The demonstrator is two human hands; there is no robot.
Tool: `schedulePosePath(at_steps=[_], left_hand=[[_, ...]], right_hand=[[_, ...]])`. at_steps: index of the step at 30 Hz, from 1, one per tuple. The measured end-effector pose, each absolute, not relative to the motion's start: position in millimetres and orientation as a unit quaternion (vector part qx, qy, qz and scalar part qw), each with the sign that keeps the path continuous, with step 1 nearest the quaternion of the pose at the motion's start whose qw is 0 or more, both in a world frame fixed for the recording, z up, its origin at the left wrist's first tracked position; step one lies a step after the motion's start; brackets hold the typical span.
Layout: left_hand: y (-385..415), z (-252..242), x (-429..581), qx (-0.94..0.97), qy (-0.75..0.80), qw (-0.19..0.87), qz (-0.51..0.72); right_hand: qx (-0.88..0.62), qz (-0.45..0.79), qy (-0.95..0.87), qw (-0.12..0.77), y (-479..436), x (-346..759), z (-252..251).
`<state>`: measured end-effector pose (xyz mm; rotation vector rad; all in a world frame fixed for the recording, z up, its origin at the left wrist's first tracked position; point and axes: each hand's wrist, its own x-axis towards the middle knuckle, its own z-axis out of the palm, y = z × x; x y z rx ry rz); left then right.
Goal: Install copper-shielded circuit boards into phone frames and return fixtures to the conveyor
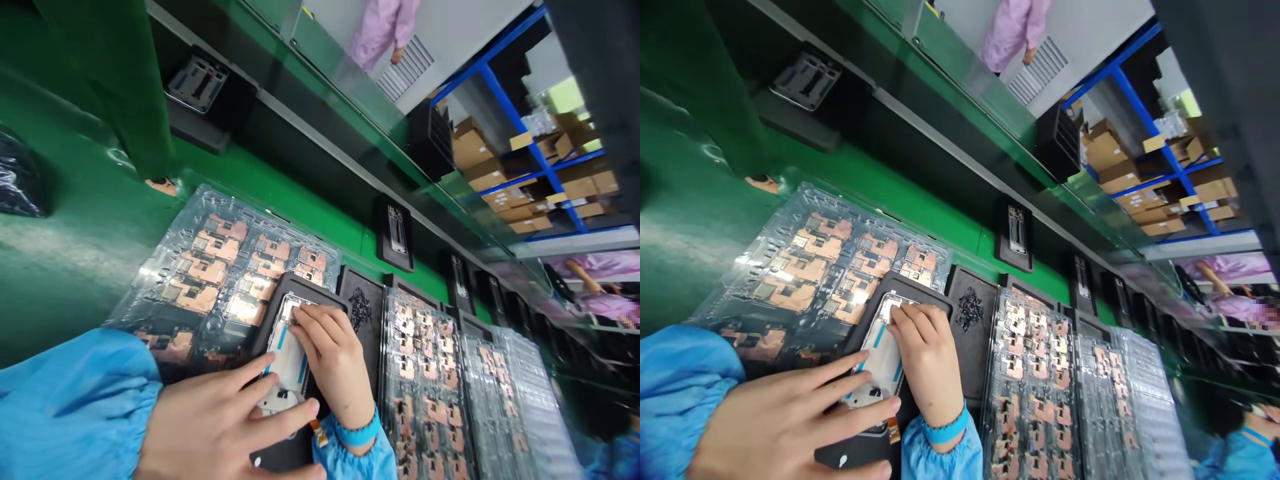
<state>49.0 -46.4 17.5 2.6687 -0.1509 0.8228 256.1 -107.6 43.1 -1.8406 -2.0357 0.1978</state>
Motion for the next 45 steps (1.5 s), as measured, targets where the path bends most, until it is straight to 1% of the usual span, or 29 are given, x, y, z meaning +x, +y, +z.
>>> schedulePosePath(at_steps=[11,18,20,24,26,30,35,38,41,43,45], left_hand=[[-48,16,47,0.942,-0.046,0.176,0.281],[-44,20,48,0.948,-0.041,0.150,0.279],[-44,21,48,0.946,-0.038,0.155,0.281],[-44,19,47,0.945,-0.041,0.155,0.286],[-44,18,47,0.946,-0.039,0.147,0.286],[-41,14,48,0.964,-0.004,0.102,0.244],[-40,16,51,0.985,0.056,0.065,0.151],[-37,24,48,0.983,0.106,0.062,0.139],[-31,29,46,0.973,0.194,0.065,0.110],[-27,30,47,0.964,0.245,0.083,0.065],[-26,30,50,0.954,0.279,0.112,0.021]], right_hand=[[-0.663,0.076,-0.721,0.185,-104,256,42],[-0.677,0.083,-0.710,0.176,-102,251,41],[-0.679,0.086,-0.711,0.160,-103,248,41],[-0.705,0.052,-0.703,0.083,-108,242,46],[-0.717,0.055,-0.691,0.071,-112,243,50],[-0.720,0.104,-0.675,0.128,-118,249,49],[-0.712,0.070,-0.673,0.188,-115,255,37],[-0.701,0.067,-0.678,0.212,-113,258,35],[-0.691,0.060,-0.679,0.239,-119,261,42],[-0.717,0.040,-0.653,0.239,-132,263,48],[-0.766,0.016,-0.608,0.206,-149,262,51]])
